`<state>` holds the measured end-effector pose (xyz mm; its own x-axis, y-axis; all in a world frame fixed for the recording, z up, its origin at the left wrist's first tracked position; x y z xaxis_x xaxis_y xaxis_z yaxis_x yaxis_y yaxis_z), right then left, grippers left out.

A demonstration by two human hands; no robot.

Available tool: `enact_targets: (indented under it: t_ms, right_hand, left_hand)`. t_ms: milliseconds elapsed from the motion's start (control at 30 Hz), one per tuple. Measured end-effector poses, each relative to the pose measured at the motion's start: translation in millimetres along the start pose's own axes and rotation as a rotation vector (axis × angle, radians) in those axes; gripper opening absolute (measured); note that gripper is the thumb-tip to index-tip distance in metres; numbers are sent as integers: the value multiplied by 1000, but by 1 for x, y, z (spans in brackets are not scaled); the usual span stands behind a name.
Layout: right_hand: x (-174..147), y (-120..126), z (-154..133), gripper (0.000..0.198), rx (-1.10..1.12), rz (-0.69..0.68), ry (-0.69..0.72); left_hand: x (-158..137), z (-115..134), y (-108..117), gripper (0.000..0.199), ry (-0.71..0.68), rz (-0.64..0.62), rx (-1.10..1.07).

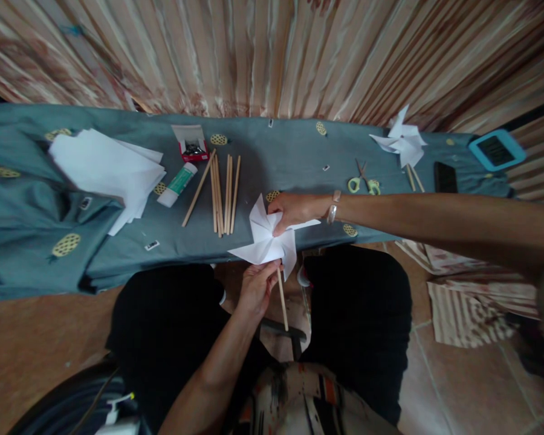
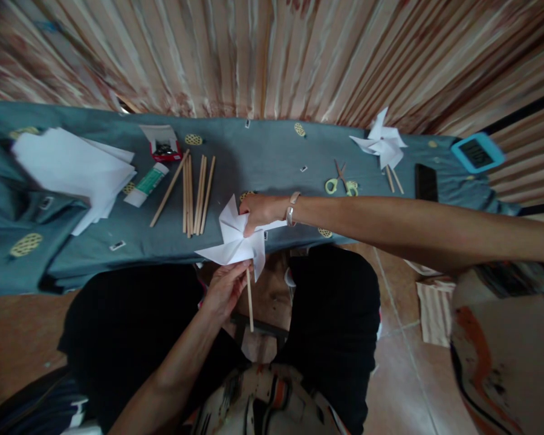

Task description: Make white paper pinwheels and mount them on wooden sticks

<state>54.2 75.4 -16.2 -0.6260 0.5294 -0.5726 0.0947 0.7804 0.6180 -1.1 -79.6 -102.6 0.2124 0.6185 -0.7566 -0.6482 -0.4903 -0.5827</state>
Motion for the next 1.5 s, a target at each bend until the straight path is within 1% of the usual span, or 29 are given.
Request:
enact_targets:
  t_ms: [233, 467, 833, 1100, 1267, 1500]
  right_hand:
    - [0, 1, 0, 18, 18, -13, -7]
    - [1, -3, 2, 23, 63, -28, -24]
    - [0, -2, 0, 21, 72, -21, -40]
    - [6, -4, 2, 16, 72, -45, -5]
    - [5, -5, 4, 16, 79, -35, 28]
    - [2, -6, 8, 21, 74, -9, 7]
  left_hand:
    - [0, 1, -1, 33, 0, -23, 8]
    - [-1, 0, -1, 34, 9, -18, 2]
    - [1, 0, 0, 31, 18, -30, 11]
    - [3, -1, 1, 32, 25, -24, -2]
    - [2, -1, 1, 31, 23, -23, 1]
    - [1, 1, -1, 32, 26, -25, 9]
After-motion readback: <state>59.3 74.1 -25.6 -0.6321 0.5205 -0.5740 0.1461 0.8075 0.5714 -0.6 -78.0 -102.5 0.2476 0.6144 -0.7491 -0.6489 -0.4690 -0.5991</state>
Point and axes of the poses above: each hand's wrist, its own x-axis towards the middle knuckle, its own y-axis out of the back of the hand, z = x × y, the point moved 8 cm from there along x, towards the middle knuckle, and after that the axes turned 7 degrees about y, right-handed, at the moved point
